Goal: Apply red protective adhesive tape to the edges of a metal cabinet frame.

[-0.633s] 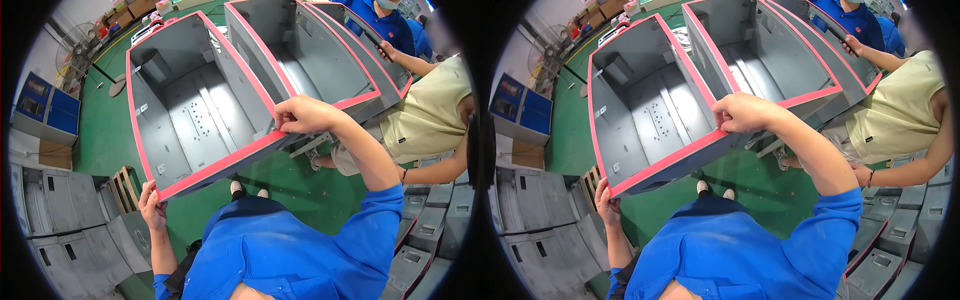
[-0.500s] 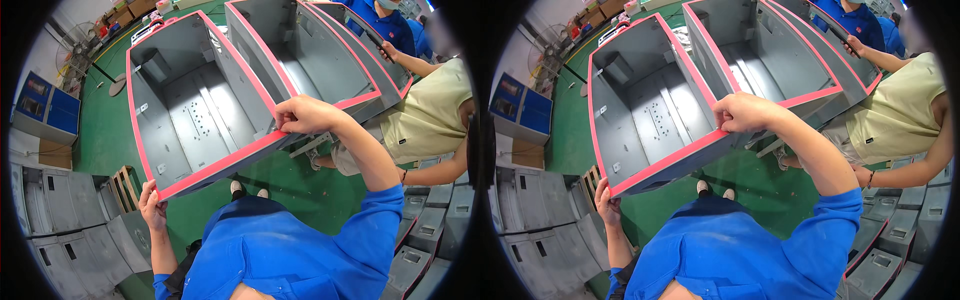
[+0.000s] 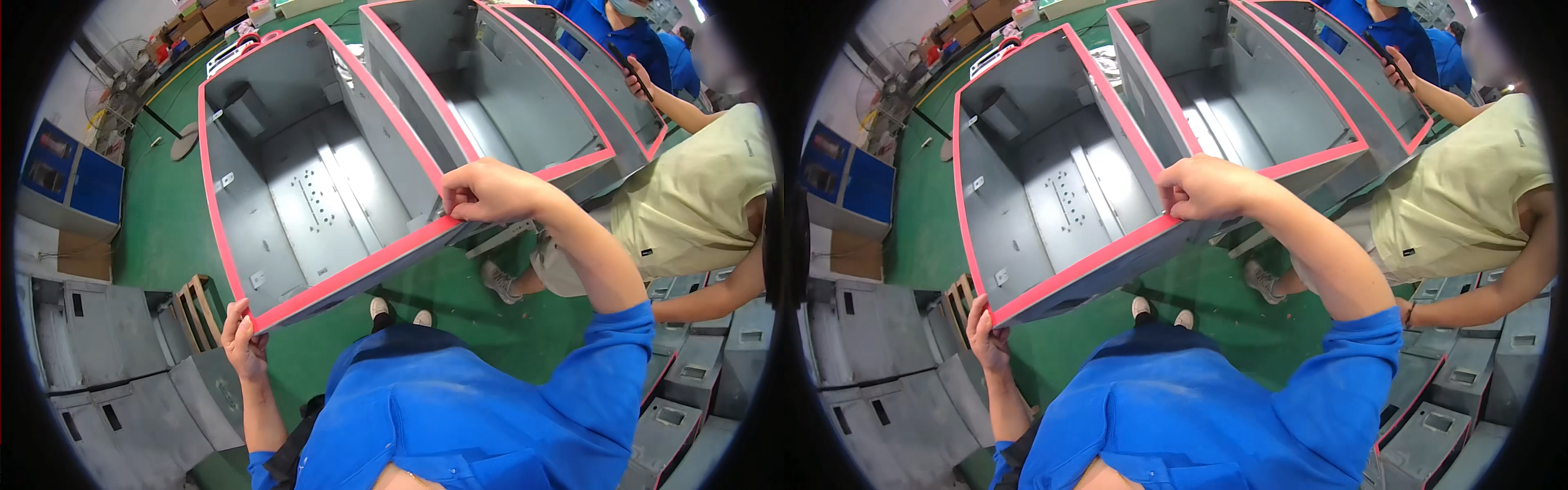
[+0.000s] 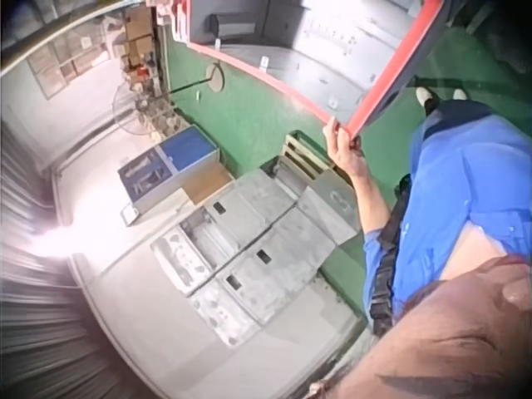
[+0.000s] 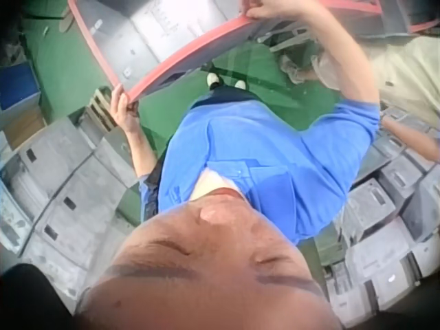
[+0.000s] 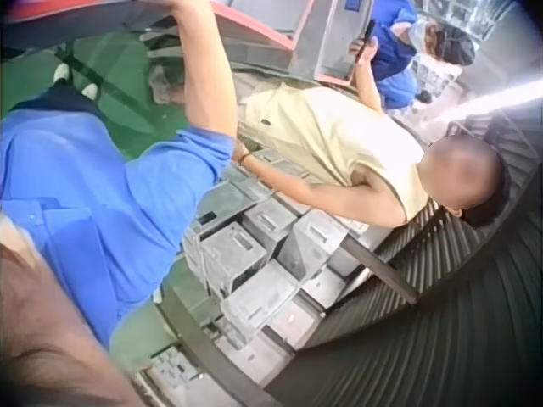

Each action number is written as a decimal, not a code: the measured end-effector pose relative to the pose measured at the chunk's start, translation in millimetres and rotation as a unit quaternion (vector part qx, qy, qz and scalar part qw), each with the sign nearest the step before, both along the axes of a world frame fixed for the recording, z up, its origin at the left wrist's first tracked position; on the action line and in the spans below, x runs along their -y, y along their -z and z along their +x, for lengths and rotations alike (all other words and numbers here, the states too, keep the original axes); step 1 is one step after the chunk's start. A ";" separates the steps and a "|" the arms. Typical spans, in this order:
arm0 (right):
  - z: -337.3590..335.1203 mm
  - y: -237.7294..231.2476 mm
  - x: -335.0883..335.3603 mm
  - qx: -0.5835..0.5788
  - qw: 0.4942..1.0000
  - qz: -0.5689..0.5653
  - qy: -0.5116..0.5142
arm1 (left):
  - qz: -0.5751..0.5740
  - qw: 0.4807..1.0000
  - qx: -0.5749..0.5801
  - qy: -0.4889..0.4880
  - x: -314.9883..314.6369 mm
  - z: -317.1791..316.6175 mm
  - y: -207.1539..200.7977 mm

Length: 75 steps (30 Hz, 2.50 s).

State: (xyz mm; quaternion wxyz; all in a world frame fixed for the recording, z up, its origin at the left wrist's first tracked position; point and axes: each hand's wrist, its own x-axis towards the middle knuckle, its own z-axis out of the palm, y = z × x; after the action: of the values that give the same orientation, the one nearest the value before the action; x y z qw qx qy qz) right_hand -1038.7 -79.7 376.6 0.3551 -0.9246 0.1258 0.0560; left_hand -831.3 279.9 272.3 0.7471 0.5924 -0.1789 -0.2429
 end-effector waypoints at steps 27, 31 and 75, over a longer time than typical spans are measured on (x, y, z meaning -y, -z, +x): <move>-31.9 29.6 -56.9 0.239 0.926 -0.075 0.284 | -0.011 1.000 0.003 0.001 0.0 -1.1 -0.5; -32.0 46.8 -66.5 0.329 0.877 -0.195 0.291 | -0.007 1.000 0.014 -0.006 -0.5 -3.1 -3.6; -9.5 99.8 -85.7 0.356 0.821 -0.309 0.321 | -0.014 0.963 0.244 -0.112 45.6 -3.1 -2.3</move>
State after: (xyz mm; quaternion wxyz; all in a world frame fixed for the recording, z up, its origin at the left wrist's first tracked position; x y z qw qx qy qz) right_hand -1048.2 6.0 276.8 0.0687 -0.8489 0.2906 -0.4362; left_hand -834.4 234.4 274.6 0.7114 0.6394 -0.2917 -0.0035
